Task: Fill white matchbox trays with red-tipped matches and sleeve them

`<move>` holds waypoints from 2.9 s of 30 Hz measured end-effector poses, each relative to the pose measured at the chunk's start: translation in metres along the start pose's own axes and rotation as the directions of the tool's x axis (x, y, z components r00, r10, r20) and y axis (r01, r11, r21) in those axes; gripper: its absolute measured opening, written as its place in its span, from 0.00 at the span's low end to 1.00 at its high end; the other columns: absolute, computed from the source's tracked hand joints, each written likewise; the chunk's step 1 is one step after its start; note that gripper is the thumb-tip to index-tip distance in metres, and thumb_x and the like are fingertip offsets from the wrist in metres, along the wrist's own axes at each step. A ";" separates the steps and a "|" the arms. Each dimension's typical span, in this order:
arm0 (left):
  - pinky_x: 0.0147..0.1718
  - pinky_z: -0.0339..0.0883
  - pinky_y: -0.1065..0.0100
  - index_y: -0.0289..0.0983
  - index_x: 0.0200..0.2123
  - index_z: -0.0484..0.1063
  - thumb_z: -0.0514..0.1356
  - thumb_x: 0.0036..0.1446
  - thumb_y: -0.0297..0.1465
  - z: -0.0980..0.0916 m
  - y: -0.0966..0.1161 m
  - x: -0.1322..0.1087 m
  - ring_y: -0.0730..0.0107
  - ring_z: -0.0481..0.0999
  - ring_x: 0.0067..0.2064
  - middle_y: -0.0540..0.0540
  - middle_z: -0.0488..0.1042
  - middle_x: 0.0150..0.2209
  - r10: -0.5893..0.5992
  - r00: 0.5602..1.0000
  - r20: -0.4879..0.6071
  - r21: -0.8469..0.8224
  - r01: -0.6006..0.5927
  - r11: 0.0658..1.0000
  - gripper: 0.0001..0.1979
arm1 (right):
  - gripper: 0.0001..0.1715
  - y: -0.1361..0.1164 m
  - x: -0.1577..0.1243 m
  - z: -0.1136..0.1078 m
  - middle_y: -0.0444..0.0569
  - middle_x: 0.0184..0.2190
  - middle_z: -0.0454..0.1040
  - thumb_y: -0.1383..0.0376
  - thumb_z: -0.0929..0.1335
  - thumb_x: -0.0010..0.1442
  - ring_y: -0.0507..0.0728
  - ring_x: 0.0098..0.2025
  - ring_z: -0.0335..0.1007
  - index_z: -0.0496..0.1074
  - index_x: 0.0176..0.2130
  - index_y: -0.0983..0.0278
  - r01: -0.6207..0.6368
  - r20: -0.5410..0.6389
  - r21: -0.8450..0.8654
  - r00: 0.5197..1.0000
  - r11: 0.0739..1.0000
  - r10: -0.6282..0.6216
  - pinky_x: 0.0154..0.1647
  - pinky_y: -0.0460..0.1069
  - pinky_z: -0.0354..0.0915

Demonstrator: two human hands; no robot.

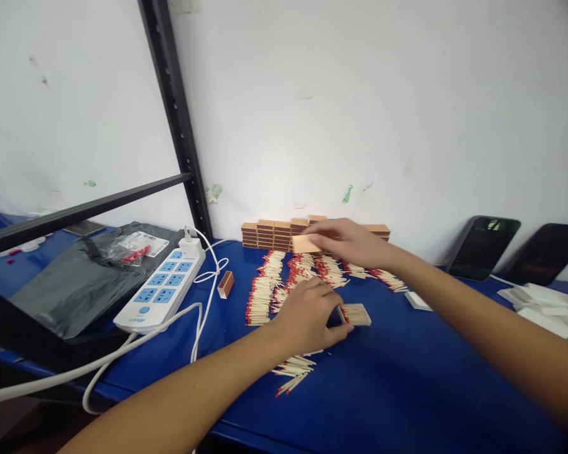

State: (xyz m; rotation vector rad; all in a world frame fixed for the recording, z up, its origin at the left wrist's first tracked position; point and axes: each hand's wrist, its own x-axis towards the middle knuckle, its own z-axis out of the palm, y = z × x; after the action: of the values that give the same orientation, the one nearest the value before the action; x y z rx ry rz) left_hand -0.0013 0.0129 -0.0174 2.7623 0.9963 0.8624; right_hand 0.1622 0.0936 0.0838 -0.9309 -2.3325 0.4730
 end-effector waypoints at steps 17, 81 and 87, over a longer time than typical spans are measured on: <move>0.47 0.74 0.58 0.39 0.46 0.80 0.72 0.62 0.38 -0.017 -0.014 0.008 0.59 0.80 0.46 0.46 0.82 0.43 -0.176 0.938 -0.297 -0.088 0.156 0.984 0.13 | 0.36 0.039 -0.127 0.012 0.43 0.26 0.74 0.35 0.72 0.60 0.52 0.21 0.70 0.74 0.46 0.62 -0.338 -0.132 0.513 0.877 0.789 0.462 0.22 0.49 0.72; 0.49 0.77 0.58 0.37 0.49 0.74 0.63 0.68 0.37 -0.127 -0.119 0.025 0.55 0.83 0.53 0.39 0.83 0.49 -0.520 0.714 -0.470 -0.047 0.568 0.822 0.11 | 0.34 0.042 -0.140 0.028 0.61 0.55 0.82 0.48 0.58 0.77 0.68 0.52 0.81 0.67 0.70 0.63 -0.079 -0.316 -0.440 0.946 0.895 -0.072 0.51 0.61 0.77; 0.54 0.74 0.56 0.36 0.46 0.76 0.65 0.65 0.38 -0.149 -0.179 0.025 0.53 0.81 0.51 0.37 0.83 0.48 -0.646 0.630 -0.430 0.042 0.729 0.683 0.12 | 0.31 0.041 -0.137 0.025 0.60 0.52 0.83 0.50 0.56 0.79 0.67 0.51 0.83 0.73 0.61 0.66 -0.039 -0.319 -0.543 0.934 0.839 -0.162 0.48 0.59 0.78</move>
State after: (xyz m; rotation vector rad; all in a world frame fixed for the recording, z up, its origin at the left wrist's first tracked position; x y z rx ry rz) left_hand -0.1662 0.1523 0.0742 2.0089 2.1418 1.1980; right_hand 0.2481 0.0212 -0.0085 -1.0772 -2.1722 -0.3943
